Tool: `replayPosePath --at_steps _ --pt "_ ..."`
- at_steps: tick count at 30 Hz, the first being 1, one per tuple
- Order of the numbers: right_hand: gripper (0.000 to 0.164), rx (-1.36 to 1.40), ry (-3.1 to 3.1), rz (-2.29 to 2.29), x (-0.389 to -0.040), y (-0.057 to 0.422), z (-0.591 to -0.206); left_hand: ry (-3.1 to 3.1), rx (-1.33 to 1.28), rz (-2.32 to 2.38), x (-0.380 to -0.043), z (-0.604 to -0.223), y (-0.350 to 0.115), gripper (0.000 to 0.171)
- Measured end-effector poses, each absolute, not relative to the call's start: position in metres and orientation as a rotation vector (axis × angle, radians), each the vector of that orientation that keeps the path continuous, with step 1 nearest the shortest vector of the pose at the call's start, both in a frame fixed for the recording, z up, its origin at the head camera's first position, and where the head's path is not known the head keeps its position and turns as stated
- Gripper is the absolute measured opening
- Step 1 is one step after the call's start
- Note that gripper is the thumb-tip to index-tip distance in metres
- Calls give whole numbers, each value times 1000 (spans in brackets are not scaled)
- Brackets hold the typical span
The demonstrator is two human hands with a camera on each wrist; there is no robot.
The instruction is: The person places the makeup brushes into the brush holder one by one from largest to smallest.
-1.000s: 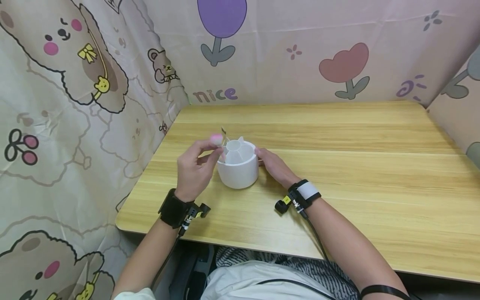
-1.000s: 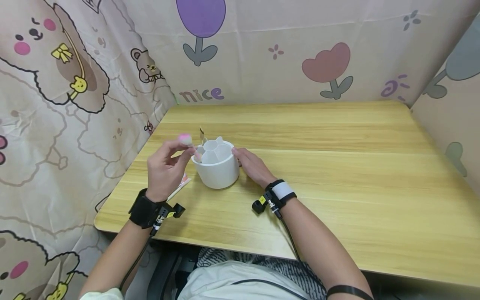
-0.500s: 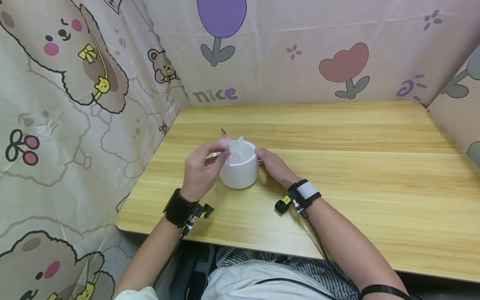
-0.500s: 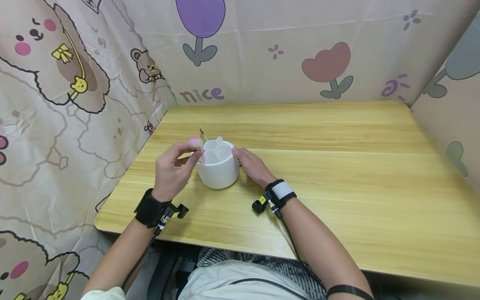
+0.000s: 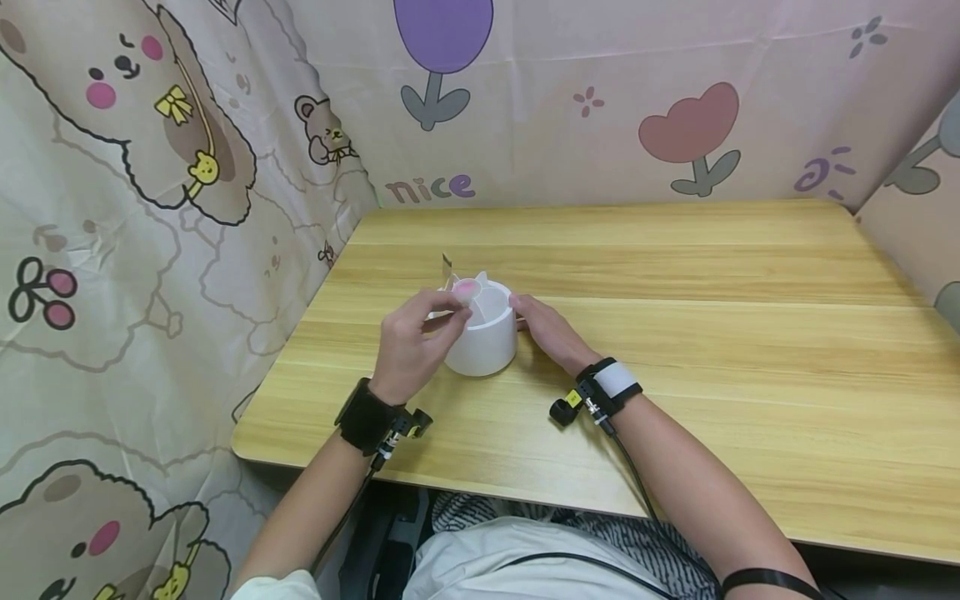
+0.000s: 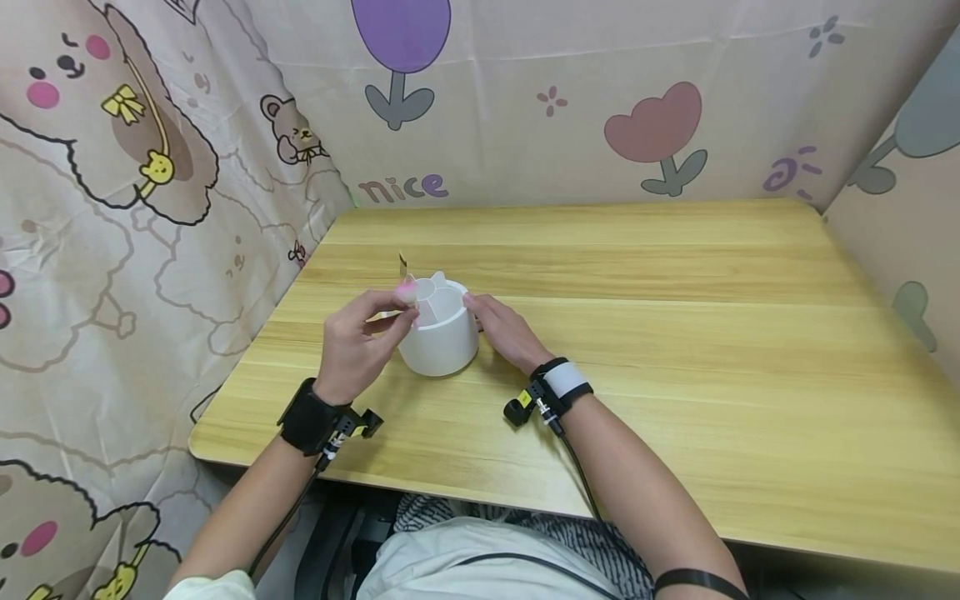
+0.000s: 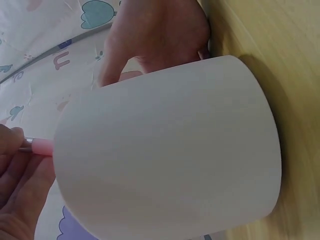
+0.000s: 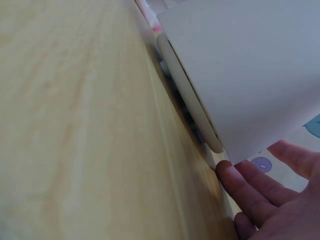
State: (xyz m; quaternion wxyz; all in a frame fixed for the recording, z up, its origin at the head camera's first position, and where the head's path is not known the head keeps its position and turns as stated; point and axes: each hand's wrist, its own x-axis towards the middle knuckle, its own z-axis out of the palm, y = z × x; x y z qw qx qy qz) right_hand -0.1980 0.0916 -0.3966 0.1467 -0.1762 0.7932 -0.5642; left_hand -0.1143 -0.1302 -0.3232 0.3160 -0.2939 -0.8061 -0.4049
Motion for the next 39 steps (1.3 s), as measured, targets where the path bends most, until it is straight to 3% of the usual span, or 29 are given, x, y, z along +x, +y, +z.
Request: replayPosePath --at_steps 39 --pt "69 -469 2276 -1627 -196 92 -395 -2250 -741 -1111 -115 -326 -130 18"
